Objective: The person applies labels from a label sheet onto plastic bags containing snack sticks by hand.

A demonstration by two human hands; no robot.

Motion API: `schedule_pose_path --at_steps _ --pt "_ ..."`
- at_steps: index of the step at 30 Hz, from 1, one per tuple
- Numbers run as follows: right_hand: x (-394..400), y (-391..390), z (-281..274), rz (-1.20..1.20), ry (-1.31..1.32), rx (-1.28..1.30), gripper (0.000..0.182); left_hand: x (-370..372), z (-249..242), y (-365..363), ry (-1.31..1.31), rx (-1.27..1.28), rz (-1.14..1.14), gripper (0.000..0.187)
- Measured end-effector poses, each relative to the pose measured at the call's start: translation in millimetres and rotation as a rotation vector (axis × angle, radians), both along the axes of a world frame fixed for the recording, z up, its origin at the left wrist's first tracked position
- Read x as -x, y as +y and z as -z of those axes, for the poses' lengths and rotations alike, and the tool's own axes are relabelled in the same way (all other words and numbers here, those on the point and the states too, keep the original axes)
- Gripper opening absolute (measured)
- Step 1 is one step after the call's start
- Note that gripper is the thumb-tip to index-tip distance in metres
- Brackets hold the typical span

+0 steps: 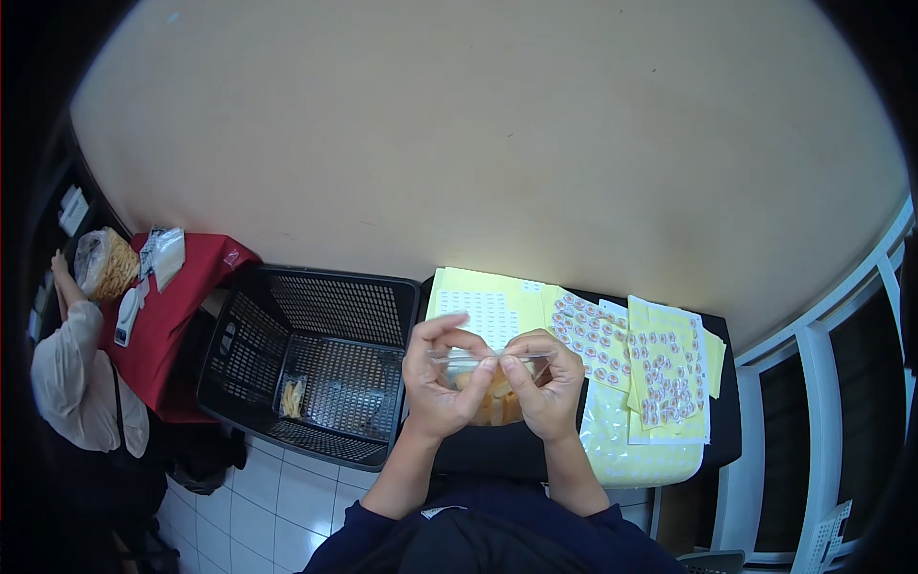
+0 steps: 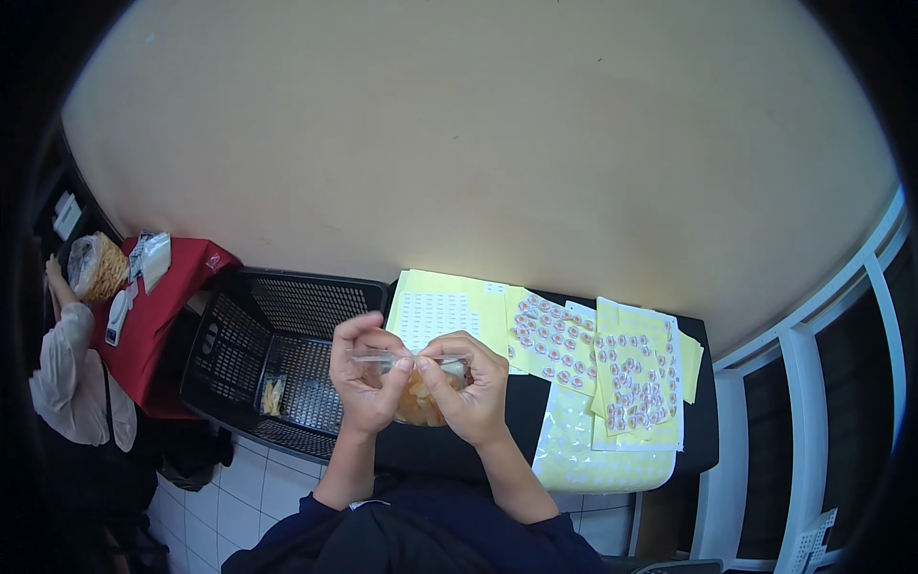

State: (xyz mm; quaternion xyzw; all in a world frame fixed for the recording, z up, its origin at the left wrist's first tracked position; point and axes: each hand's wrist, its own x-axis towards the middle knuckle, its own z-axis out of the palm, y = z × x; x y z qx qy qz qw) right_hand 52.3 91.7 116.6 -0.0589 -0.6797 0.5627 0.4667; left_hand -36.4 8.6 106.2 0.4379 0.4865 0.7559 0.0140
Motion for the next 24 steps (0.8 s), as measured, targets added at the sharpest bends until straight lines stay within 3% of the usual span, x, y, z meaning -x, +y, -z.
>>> schedule_pose_path --at_steps 4,6,14,24 --pt "2.6 1.6 1.1 -0.034 -0.027 0.002 0.007 -1.5 -9.1 -0.2 -0.132 -0.049 0.038 0.066" --pt "3.9 1.7 2.0 -0.056 -0.043 0.0 0.007 3.4 -5.5 -3.8 -0.116 0.056 0.056 0.075" --pt "7.4 -0.3 7.3 -0.12 0.043 0.07 0.006 2.4 0.1 -2.8 -0.071 0.042 -0.018 0.07" --pt "1.2 1.4 11.1 0.025 0.016 0.023 0.007 1.9 0.8 5.9 -0.081 0.027 0.062 0.068"
